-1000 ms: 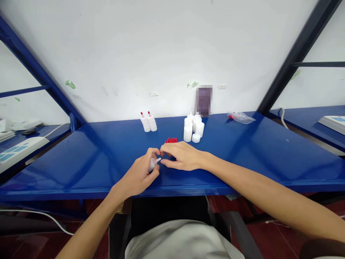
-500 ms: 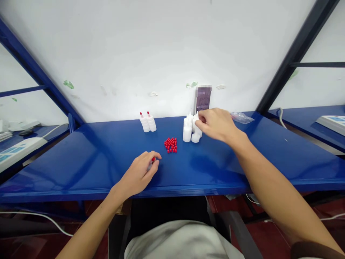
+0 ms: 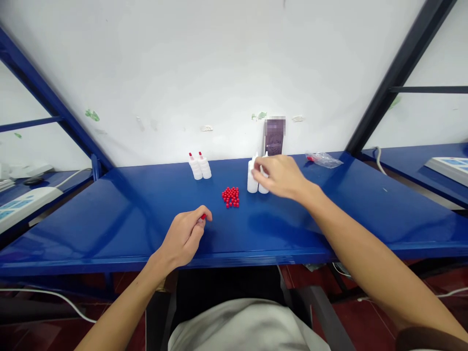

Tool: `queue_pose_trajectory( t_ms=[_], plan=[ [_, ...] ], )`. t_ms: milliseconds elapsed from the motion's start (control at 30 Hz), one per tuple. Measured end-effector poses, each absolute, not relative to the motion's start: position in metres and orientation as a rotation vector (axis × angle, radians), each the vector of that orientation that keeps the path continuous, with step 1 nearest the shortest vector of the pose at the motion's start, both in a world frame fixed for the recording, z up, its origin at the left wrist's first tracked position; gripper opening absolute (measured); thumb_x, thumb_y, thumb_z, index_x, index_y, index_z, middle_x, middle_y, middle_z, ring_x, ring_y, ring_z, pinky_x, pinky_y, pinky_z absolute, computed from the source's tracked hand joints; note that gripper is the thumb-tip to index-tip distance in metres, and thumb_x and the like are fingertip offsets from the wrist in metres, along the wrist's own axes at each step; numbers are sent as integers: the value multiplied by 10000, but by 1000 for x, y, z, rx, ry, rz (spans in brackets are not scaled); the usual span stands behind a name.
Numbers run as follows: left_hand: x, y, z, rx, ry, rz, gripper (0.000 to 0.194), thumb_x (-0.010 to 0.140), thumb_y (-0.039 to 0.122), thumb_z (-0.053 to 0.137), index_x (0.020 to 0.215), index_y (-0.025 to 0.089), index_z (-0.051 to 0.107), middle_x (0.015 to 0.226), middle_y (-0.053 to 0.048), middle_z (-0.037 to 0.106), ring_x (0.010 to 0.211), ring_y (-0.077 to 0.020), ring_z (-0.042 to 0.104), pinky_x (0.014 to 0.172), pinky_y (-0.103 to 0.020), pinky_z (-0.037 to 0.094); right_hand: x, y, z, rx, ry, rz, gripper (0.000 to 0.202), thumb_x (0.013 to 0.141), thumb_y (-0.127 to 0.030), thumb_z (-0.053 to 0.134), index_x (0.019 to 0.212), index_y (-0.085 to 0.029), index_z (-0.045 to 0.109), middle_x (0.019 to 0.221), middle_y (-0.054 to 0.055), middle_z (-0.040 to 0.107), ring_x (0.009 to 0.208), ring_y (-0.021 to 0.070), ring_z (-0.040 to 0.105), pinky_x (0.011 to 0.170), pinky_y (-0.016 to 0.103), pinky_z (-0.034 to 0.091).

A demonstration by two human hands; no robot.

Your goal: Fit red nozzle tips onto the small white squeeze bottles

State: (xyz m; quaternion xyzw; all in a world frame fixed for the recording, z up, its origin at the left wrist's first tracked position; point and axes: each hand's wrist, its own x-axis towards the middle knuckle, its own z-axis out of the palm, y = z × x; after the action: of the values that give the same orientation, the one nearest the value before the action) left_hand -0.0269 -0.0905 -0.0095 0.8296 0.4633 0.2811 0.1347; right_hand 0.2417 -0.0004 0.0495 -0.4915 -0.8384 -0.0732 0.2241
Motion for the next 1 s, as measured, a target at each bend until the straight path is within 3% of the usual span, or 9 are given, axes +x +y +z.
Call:
queue_pose_trajectory(
  t_ms=[167,267,400,533,667,767,900,1000],
  plan=[
    [-24,-91,-11,2360,1232,822,193,970,181,369,1161,208,386,870,-6,553,711,-164,531,673,-289,392,196,-26,22,-705,-2704,276,311,975,-463,454,980,-178,575,812,28,622,663,149,518,622,264,356],
    [-24,-89,-12,2336,1145,878,167,1005,233,383,1171,215,387,1039,-47,573,832,-167,575,761,-299,439,182,-29,9,-648,-2715,395,291,1007,-455,415,984,-186,524,879,38,605,719,158,522,640,270,365],
    [-24,-88,-12,2377,1096,818,103,1000,261,450,1093,220,466,1034,-36,589,881,-173,579,810,-311,457,180,-28,6,-652,-2629,588,254,1004,-444,443,954,-202,501,851,13,585,715,150,513,655,270,370],
    [-24,-89,-11,2403,1059,751,286,988,286,503,1268,261,454,1124,-46,605,962,-188,598,863,-328,482,180,-30,8,-606,-2564,772,259,996,-443,469,911,-199,496,814,0,575,690,139,505,646,267,382],
    [-24,-91,-13,2367,1017,753,486,964,291,552,1389,291,316,1246,-55,607,1027,-194,630,910,-344,496,180,-32,11,-571,-2557,792,228,1019,-397,426,1011,-199,536,917,24,625,790,155,572,728,286,435],
    [-24,-90,-16,2331,1039,805,525,964,278,542,1407,266,259,1245,-69,618,1044,-194,637,898,-337,505,180,-34,11,-515,-2607,741,245,1037,-331,364,1067,-193,564,1019,56,650,875,168,594,802,308,453],
    [-23,-89,-17,2386,1046,869,405,987,203,452,1372,240,333,1235,-81,618,1024,-180,640,898,-327,506,178,-36,5,-544,-2594,662,314,1030,-315,341,903,-162,584,893,69,647,754,166,572,733,313,458],
    [-21,-90,-16,2498,1034,893,394,980,174,443,1364,241,388,1245,-87,606,1109,-204,604,975,-362,481,175,-36,1,-510,-2523,798,365,1026,-289,322,823,-164,598,801,46,643,732,162,588,737,305,464]
  ],
)
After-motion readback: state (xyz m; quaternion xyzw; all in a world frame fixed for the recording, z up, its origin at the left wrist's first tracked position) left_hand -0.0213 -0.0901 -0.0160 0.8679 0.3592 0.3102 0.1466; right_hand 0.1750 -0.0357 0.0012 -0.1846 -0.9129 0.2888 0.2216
